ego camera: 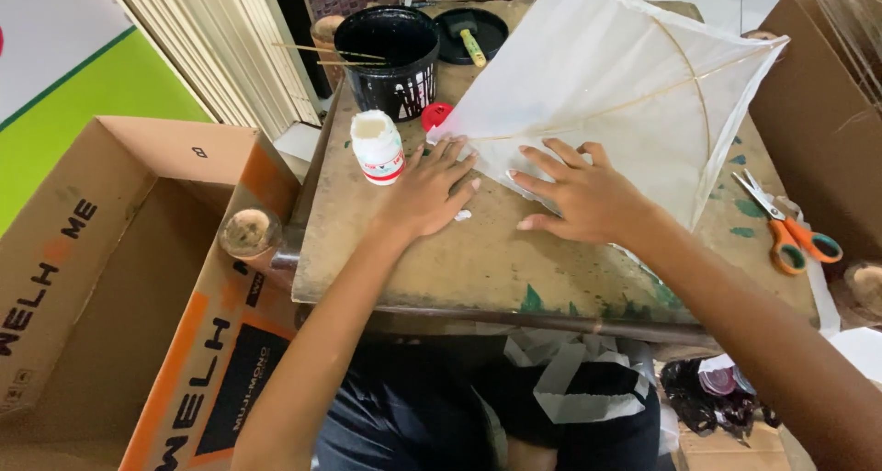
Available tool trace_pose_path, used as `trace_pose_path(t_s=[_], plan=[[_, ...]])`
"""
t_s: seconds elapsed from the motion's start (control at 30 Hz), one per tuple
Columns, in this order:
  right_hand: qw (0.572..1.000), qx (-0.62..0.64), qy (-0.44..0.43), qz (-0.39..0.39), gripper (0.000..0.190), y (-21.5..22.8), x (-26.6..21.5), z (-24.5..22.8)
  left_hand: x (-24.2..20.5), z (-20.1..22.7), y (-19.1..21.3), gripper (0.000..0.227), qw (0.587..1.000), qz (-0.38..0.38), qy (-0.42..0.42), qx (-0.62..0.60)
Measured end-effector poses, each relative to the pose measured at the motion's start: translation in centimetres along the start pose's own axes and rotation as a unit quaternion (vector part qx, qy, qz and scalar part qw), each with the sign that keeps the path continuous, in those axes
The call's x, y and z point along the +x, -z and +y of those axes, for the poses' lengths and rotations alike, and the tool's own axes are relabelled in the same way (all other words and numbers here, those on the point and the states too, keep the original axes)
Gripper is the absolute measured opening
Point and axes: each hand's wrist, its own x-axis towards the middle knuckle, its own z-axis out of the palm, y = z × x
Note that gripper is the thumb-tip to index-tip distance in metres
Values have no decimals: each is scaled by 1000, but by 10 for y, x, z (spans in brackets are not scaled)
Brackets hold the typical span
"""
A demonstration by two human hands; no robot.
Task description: Assembling a kite by applying glue to the frame and folding the paper covering over it.
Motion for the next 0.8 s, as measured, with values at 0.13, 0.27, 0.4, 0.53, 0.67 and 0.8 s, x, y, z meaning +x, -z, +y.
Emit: trace_pose_path(t_s=[0.13,0.27,0.4,0.53,0.67,0.8], plan=[[999,-47,-3,-14,72,0,0,-5,1,-4,-7,59,1000,10,2,-4],[995,-93,21,-4,68,16,-16,-2,1,-5,-8,58,1000,20,-2,-16],[990,-126,51,49,67,24,-33,3,4,-7,-12,57,1000,24,-2,-11],[987,-116,62,93,63,29,-31,-2,2,-3,-7,59,1000,19,-6,-2],[986,-109,32,120,69,18,-15,-12,2,-5,-7,59,1000,20,-1,-9],[987,-134,14,91,73,10,-6,-14,1,-2,-5,58,1000,13,4,-8]])
